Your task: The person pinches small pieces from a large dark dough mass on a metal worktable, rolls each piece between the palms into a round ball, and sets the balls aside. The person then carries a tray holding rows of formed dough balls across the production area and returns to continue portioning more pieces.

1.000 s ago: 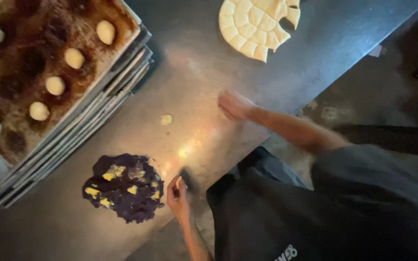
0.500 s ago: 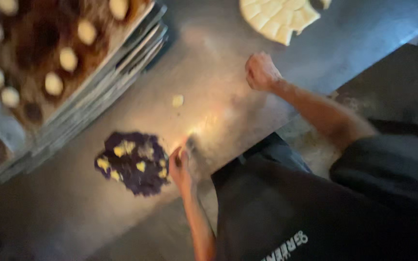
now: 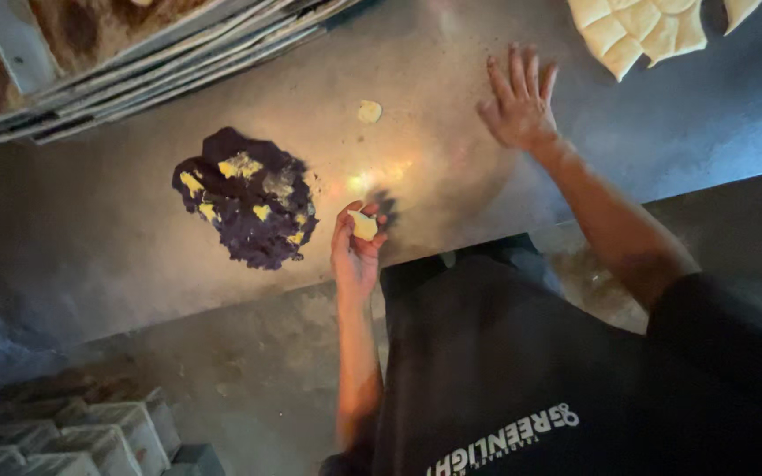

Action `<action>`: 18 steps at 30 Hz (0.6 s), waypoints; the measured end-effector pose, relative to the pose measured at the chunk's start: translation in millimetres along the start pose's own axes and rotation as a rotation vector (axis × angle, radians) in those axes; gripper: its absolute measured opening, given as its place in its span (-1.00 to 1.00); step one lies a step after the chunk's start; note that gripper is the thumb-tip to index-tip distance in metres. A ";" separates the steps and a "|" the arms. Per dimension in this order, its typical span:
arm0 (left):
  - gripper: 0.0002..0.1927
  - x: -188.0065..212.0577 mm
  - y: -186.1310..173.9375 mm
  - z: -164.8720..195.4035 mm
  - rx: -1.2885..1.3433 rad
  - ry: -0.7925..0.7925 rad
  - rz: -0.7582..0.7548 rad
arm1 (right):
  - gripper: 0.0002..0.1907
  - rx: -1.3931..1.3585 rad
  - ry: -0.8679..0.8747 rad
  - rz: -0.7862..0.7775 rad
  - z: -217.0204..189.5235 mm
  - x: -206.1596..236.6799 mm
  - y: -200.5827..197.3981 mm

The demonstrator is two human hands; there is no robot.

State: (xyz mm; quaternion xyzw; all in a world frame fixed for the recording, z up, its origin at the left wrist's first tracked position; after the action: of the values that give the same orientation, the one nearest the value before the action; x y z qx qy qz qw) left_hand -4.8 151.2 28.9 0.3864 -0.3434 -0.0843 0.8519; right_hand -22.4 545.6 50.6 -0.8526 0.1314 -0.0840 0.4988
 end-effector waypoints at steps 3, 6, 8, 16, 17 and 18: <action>-0.54 2.6 -21.7 8.4 0.061 -0.017 -0.063 | -0.42 -0.143 -0.029 -0.215 4.2 18.9 24.0; -0.43 7.7 -45.6 28.0 -0.018 0.003 -0.112 | -0.25 0.051 -0.175 -0.304 4.4 60.0 34.8; -0.54 10.4 -63.4 46.3 -0.240 0.036 0.010 | -0.53 0.067 -0.233 -0.127 -6.8 87.9 41.6; -0.61 27.5 -128.3 139.7 -0.270 0.197 0.062 | -0.37 -0.153 -0.683 -0.040 -262.9 -83.5 42.4; -0.61 35.0 -135.8 151.1 -0.291 0.212 0.053 | -0.39 -0.029 -0.741 -0.045 -299.8 -117.7 32.1; -0.63 43.6 -142.7 162.9 -0.299 0.226 0.064 | -0.41 0.117 -0.791 -0.054 -335.1 -151.7 24.1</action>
State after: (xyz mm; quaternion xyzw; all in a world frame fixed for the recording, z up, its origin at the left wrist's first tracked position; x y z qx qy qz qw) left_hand -60.6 -62.6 25.2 0.2516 -0.2413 -0.0632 0.9351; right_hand -262.1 303.4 191.4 -0.7924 -0.0980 0.2303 0.5563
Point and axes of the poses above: each hand's wrist, its own x-axis away from the middle knuckle, its own y-axis out of the palm, z = x × y, the point moved 2 cm from there along -x, towards the middle knuckle, and after that the axes turned 6 degrees about x, right-handed, at the moved point
